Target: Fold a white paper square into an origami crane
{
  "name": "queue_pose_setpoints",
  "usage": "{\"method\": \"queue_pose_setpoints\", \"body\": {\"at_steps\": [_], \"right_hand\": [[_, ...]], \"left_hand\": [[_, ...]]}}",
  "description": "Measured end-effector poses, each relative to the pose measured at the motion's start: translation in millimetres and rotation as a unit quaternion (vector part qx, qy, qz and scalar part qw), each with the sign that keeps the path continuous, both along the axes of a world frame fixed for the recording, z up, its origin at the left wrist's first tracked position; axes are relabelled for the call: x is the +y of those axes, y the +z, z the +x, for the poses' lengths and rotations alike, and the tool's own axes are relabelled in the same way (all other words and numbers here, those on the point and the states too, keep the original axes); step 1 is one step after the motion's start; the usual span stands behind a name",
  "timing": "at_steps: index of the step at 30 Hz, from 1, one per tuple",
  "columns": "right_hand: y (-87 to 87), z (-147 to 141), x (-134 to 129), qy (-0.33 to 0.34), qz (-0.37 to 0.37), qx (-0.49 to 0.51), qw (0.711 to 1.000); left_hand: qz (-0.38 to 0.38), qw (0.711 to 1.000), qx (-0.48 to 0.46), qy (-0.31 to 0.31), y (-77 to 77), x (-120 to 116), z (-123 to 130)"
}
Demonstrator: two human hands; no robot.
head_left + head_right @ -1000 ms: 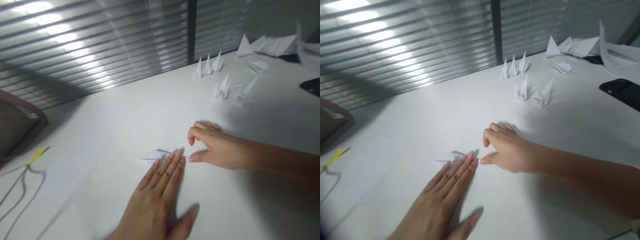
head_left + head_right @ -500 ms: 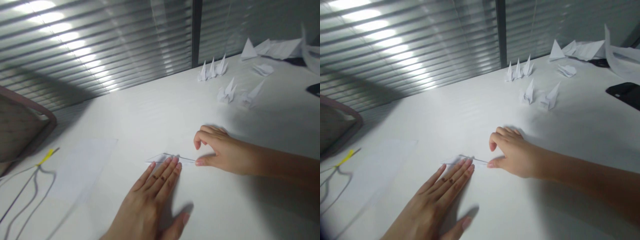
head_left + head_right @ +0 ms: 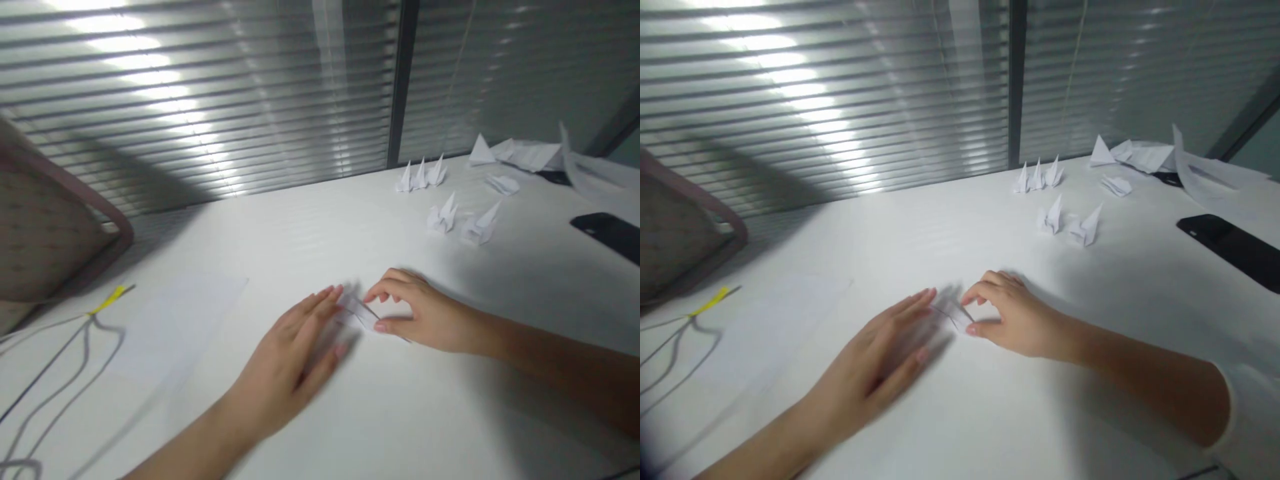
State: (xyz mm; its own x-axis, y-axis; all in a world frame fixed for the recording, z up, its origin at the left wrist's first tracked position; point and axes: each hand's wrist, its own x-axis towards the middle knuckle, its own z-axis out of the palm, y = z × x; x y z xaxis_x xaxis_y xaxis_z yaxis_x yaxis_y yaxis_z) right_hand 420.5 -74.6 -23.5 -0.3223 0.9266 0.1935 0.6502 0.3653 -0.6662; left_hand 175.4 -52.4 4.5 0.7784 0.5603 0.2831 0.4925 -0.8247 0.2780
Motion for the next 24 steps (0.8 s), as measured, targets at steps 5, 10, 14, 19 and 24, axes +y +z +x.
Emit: {"method": "queue_pose_setpoints", "body": {"at_steps": [5,10,14,19,24], "right_hand": [[1.2,0,-2,-0.002,0.005,-0.011,1.0],[2.3,0,-2,0.003,-0.006,0.003,1.0],[2.0,0,-3,-0.003,-0.023,0.029,0.999],[4.4,-11,-5,-0.03,-0.044,0.084,0.995],[1.8,-18,-2,-0.074,-0.104,0.174,0.976]], "left_hand": [[0.058,0.995,-0.072,-0.024,-2.1,-6,5],[0.028,0.997,0.024,-0.07,-2.3,-13,14],[-0.011,0.997,0.031,-0.065,-2.0,-10,16],[-0.024,0.997,-0.012,-0.076,-6.6,-7,16],[-0.072,0.99,-0.124,0.013,-9.1,-8,19]]}}
